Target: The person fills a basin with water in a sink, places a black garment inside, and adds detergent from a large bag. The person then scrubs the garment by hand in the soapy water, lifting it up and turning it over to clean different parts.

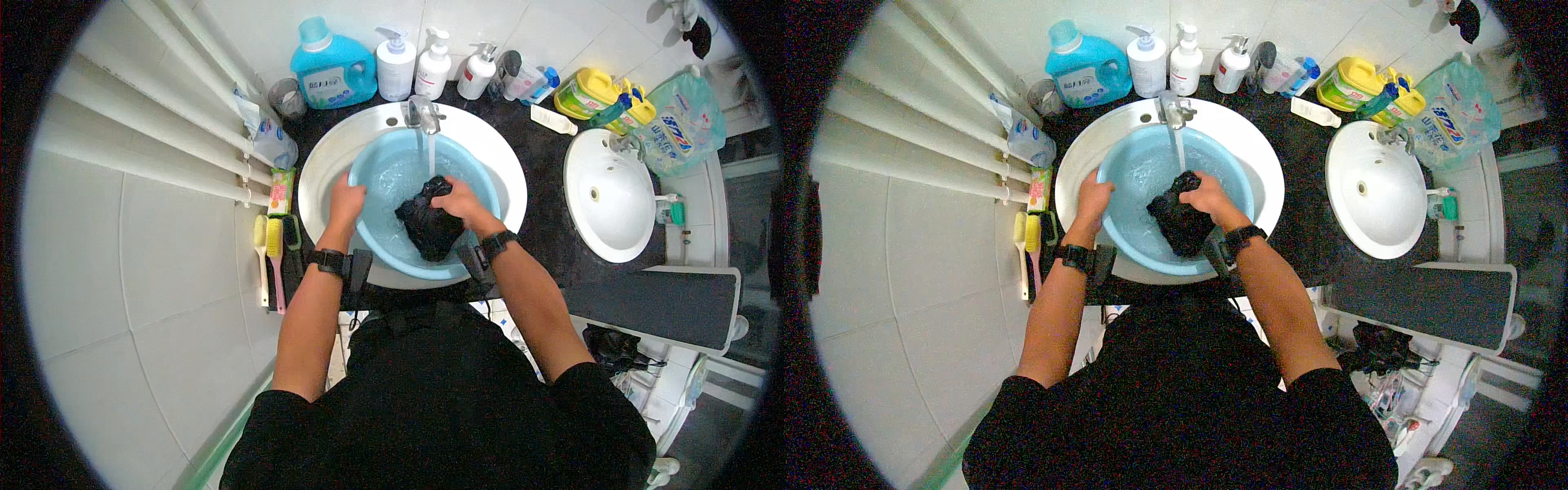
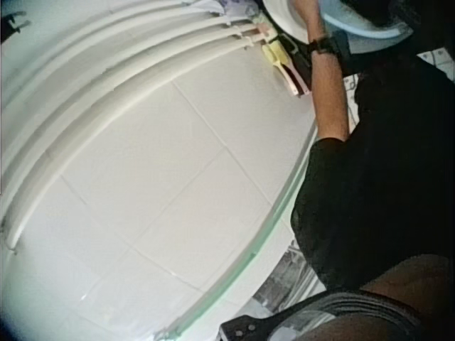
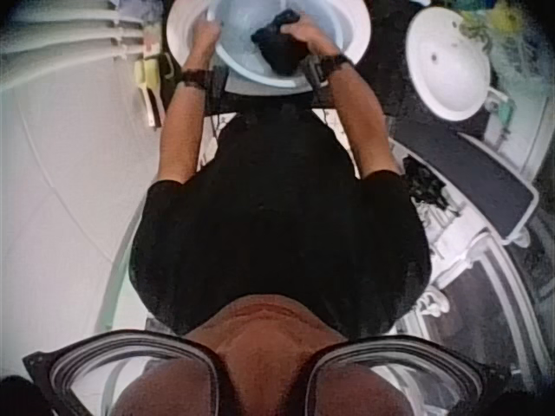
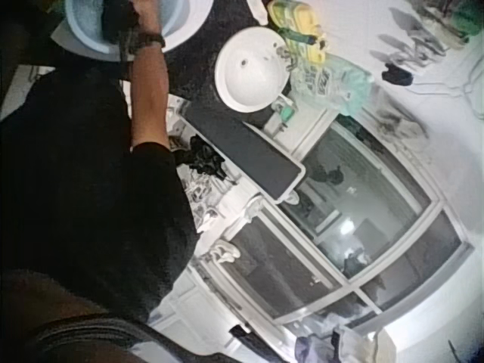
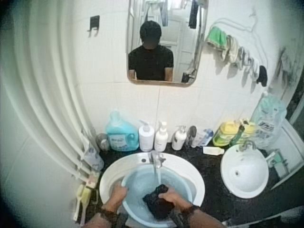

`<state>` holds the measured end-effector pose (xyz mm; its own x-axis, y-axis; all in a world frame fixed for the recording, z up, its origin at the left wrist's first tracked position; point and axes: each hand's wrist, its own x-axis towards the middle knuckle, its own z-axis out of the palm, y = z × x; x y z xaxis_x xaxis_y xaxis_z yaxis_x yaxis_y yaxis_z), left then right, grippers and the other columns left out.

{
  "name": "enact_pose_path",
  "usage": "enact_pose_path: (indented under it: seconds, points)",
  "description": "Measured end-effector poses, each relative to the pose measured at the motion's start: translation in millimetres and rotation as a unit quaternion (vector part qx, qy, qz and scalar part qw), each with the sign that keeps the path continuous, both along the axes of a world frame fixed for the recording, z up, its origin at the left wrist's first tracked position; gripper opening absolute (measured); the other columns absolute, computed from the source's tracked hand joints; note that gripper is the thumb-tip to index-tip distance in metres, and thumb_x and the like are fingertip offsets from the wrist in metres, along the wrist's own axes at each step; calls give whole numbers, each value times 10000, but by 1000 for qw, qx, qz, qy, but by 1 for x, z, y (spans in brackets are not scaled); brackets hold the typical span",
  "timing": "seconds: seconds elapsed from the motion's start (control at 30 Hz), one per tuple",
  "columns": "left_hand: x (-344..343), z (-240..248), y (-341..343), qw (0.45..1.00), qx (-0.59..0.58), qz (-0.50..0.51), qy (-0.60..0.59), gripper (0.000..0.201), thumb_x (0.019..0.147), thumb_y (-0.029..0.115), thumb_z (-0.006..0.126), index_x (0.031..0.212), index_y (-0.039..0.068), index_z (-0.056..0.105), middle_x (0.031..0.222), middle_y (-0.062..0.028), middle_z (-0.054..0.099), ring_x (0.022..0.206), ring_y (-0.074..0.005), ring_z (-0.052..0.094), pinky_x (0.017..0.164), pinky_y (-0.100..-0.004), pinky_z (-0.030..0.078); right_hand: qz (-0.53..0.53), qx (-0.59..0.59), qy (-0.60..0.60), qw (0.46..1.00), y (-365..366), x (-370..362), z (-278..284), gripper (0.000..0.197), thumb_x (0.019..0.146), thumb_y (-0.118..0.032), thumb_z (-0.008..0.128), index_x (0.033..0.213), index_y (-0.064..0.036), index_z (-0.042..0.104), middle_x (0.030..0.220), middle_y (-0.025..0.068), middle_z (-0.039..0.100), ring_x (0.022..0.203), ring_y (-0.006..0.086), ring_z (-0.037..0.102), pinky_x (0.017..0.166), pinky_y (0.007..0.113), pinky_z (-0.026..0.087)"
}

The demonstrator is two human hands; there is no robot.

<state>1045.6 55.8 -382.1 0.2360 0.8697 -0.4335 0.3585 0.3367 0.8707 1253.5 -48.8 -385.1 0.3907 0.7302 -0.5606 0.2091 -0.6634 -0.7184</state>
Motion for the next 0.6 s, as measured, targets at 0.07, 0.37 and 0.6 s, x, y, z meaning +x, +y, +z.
enact_pose_path:
  seconds: [0.07, 0.37, 0.6]
  points:
    - [-5, -3, 0, 1000, 17, 0, 7, 435, 705, 32, 520, 1138, -10, 542, 956, -138, 631, 853, -241, 601, 749, -342, 461, 10, 30, -49, 998, -3, -16, 31, 631, 605, -102, 721, 1187, 6, 502, 1091, 189, 567, 1006, 314, 560, 881, 361, 446]
    - [-1, -3, 0, 997, -17, 23, -75, 436, 676, -28, 494, 1106, -18, 561, 941, -140, 629, 837, -218, 603, 723, -327, 465, 245, 101, -173, 949, -20, -66, 3, 622, 620, -135, 744, 1193, -88, 506, 1230, 209, 375, 1111, 409, 399, 945, 441, 380]
    - [3, 0, -4, 991, -33, 14, -131, 537, 626, -58, 450, 1157, -20, 523, 966, -100, 603, 829, -212, 584, 724, -300, 473, 361, -114, -132, 916, -4, -50, -23, 941, 693, -423, 708, 1415, -135, 179, 1427, 291, 96, 1305, 441, 173, 1060, 487, 200]
